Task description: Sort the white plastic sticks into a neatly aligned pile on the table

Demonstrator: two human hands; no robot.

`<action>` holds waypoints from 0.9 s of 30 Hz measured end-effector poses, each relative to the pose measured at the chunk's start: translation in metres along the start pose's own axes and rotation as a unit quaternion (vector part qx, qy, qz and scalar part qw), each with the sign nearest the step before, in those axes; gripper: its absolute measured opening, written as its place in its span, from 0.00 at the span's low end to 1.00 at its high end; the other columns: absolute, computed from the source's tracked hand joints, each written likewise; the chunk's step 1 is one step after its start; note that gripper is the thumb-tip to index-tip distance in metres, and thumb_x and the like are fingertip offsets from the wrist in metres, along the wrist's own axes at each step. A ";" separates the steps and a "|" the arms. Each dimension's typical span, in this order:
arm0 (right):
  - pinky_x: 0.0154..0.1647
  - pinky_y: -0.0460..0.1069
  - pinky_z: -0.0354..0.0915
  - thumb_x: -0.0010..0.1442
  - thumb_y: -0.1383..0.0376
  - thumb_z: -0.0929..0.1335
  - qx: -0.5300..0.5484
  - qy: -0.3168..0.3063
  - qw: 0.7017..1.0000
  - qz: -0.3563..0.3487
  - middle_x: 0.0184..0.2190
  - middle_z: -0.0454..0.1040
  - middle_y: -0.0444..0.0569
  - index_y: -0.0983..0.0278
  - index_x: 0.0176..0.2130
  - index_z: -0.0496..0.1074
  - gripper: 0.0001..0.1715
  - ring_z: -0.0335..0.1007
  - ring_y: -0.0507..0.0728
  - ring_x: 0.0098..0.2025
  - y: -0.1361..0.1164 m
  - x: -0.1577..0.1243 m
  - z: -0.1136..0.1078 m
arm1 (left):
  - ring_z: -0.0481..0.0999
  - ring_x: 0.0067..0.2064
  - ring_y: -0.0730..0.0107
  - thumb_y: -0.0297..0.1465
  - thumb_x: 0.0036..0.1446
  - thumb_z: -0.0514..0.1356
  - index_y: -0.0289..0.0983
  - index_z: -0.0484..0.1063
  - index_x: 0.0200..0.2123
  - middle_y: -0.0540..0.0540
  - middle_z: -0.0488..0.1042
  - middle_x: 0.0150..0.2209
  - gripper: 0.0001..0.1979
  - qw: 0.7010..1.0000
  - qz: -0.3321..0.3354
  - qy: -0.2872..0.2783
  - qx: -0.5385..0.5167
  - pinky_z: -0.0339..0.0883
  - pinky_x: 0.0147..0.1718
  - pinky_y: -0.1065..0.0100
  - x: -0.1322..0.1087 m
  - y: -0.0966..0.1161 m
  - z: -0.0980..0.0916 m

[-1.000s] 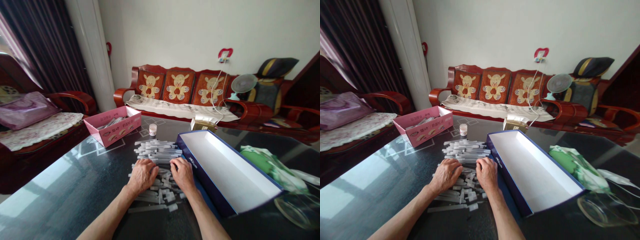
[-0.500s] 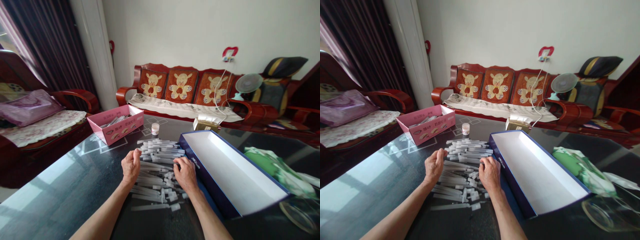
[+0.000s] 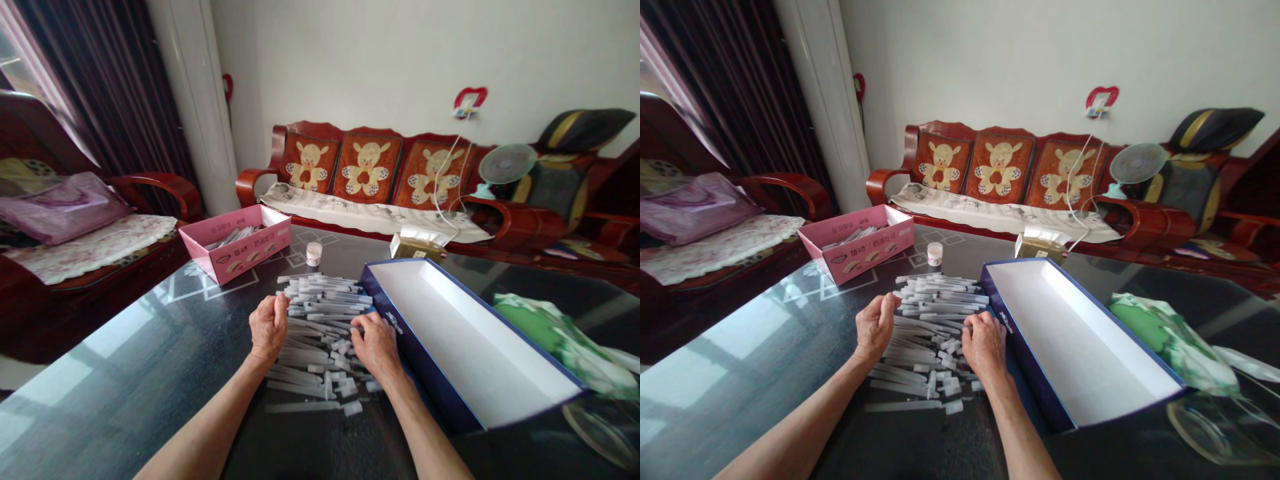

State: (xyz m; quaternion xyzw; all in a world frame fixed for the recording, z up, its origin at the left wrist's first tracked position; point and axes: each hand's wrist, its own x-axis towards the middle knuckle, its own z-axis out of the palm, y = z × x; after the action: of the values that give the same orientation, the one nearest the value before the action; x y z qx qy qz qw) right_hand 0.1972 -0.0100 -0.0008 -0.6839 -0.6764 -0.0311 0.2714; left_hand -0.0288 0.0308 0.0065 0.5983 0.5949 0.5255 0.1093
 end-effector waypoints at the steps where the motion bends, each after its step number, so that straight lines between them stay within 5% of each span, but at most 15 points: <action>1: 0.41 0.51 0.57 0.54 0.69 0.67 0.008 0.003 1.000 -0.005 0.34 0.72 0.49 0.61 0.31 0.73 0.05 0.66 0.58 0.37 0.000 0.001 0.000 | 0.76 0.32 0.70 0.40 0.62 0.48 0.38 0.74 0.28 0.48 0.77 0.28 0.20 1.000 0.011 -0.003 0.003 0.65 0.33 0.71 -0.001 0.001 0.000; 7: 0.43 0.51 0.62 0.57 0.68 0.63 0.143 0.059 0.987 -0.052 0.34 0.73 0.50 0.63 0.35 0.69 0.06 0.69 0.57 0.39 -0.003 0.006 -0.002 | 0.74 0.32 0.70 0.39 0.63 0.47 0.38 0.73 0.28 0.47 0.75 0.27 0.20 0.997 0.073 -0.015 0.029 0.64 0.33 0.71 -0.003 0.005 -0.001; 11: 0.44 0.50 0.64 0.59 0.67 0.63 0.208 0.092 0.970 -0.080 0.34 0.73 0.50 0.62 0.36 0.69 0.05 0.69 0.57 0.40 -0.012 0.006 -0.005 | 0.73 0.39 0.67 0.33 0.62 0.50 0.38 0.72 0.36 0.45 0.75 0.34 0.12 0.982 0.183 -0.005 0.045 0.65 0.41 0.66 -0.006 0.009 0.000; 17: 0.43 0.49 0.66 0.58 0.66 0.65 0.288 0.076 0.950 -0.087 0.33 0.74 0.48 0.61 0.35 0.70 0.04 0.71 0.56 0.38 -0.032 0.002 -0.010 | 0.67 0.53 0.59 0.28 0.60 0.52 0.38 0.68 0.49 0.40 0.71 0.50 0.15 0.932 0.333 -0.102 0.099 0.58 0.52 0.56 -0.018 0.029 -0.001; 21: 0.38 0.48 0.69 0.57 0.62 0.66 0.372 0.037 0.927 -0.030 0.32 0.76 0.47 0.61 0.36 0.70 0.07 0.73 0.55 0.34 -0.044 -0.001 -0.011 | 0.69 0.50 0.61 0.29 0.62 0.50 0.40 0.69 0.48 0.42 0.73 0.47 0.14 0.915 0.359 -0.149 0.112 0.54 0.54 0.54 -0.022 0.036 -0.002; 27: 0.42 0.49 0.71 0.61 0.58 0.63 0.455 0.014 0.890 0.030 0.39 0.77 0.49 0.61 0.41 0.71 0.13 0.75 0.57 0.40 -0.040 -0.002 -0.010 | 0.69 0.40 0.64 0.27 0.63 0.49 0.39 0.70 0.46 0.43 0.73 0.40 0.13 0.927 0.341 -0.124 0.100 0.59 0.47 0.58 -0.019 0.030 0.001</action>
State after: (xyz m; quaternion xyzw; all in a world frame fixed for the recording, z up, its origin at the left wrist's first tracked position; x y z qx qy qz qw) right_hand 0.1627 -0.0184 0.0196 -0.5047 -0.5921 0.2786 0.5631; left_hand -0.0058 0.0077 0.0195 0.8332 0.3864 0.3904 -0.0636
